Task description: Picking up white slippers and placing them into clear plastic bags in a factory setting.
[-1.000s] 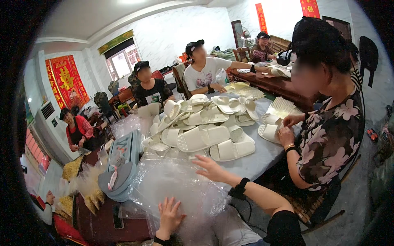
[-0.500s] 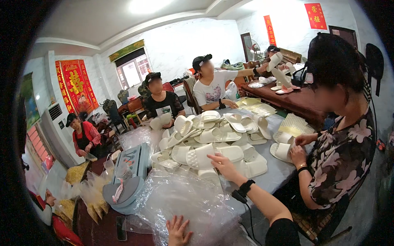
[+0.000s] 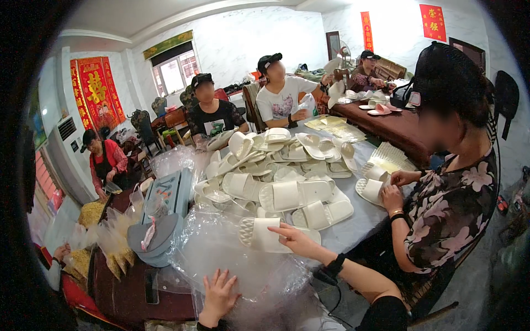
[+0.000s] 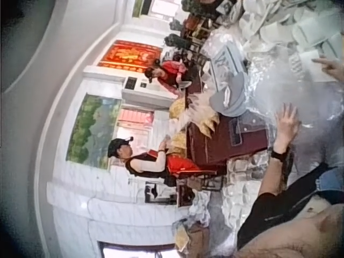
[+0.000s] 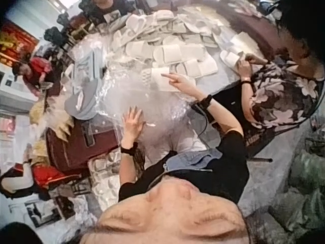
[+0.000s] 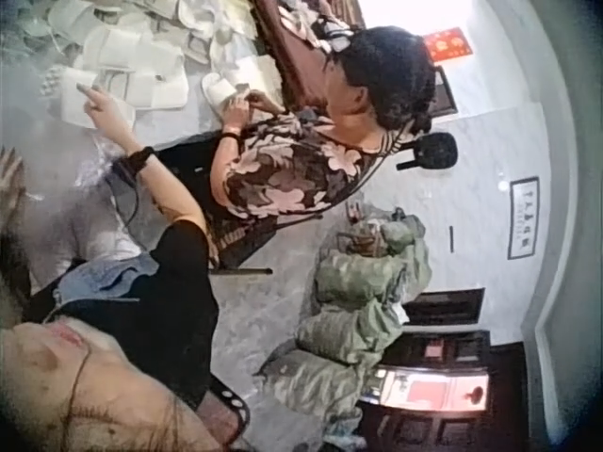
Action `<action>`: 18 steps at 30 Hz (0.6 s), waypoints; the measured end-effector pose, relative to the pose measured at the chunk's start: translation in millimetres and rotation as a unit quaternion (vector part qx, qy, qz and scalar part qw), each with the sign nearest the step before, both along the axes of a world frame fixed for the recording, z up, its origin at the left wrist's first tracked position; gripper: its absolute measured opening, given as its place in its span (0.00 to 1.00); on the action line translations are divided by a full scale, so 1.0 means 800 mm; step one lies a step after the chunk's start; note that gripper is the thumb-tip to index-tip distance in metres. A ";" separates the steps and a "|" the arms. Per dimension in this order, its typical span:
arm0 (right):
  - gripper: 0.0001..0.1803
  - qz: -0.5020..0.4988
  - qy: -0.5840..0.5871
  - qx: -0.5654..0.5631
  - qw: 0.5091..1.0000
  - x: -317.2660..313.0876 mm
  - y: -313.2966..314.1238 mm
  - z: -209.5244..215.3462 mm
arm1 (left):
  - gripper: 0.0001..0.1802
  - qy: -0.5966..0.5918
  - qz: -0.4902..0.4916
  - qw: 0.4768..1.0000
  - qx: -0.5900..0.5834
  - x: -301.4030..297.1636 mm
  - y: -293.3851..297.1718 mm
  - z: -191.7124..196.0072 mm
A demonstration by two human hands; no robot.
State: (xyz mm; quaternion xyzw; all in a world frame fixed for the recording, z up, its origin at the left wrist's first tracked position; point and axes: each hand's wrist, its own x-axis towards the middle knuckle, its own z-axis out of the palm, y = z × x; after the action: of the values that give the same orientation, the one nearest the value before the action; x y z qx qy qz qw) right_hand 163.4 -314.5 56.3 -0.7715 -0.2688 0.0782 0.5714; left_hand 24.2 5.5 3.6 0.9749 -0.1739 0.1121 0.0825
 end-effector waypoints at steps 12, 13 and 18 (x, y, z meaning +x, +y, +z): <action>0.08 -0.153 -0.259 -0.242 0.923 0.100 -0.066 -0.037 | 0.21 -0.076 -0.071 0.994 -0.025 -0.020 -0.025 -0.026; 0.08 -0.150 -0.261 -0.241 0.923 0.106 -0.068 -0.040 | 0.23 -0.060 -0.054 0.996 -0.040 -0.024 -0.033 -0.024; 0.14 0.001 -0.223 -0.176 0.959 0.076 -0.037 -0.013 | 0.36 -0.032 -0.001 0.999 -0.034 -0.037 -0.047 -0.015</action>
State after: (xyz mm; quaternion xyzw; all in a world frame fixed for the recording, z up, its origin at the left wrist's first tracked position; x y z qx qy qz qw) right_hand 224.3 -344.2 45.5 -0.8577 -0.3719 -0.0496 0.3515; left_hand -5.3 -32.2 -8.1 0.9672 -0.1733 0.1491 0.1104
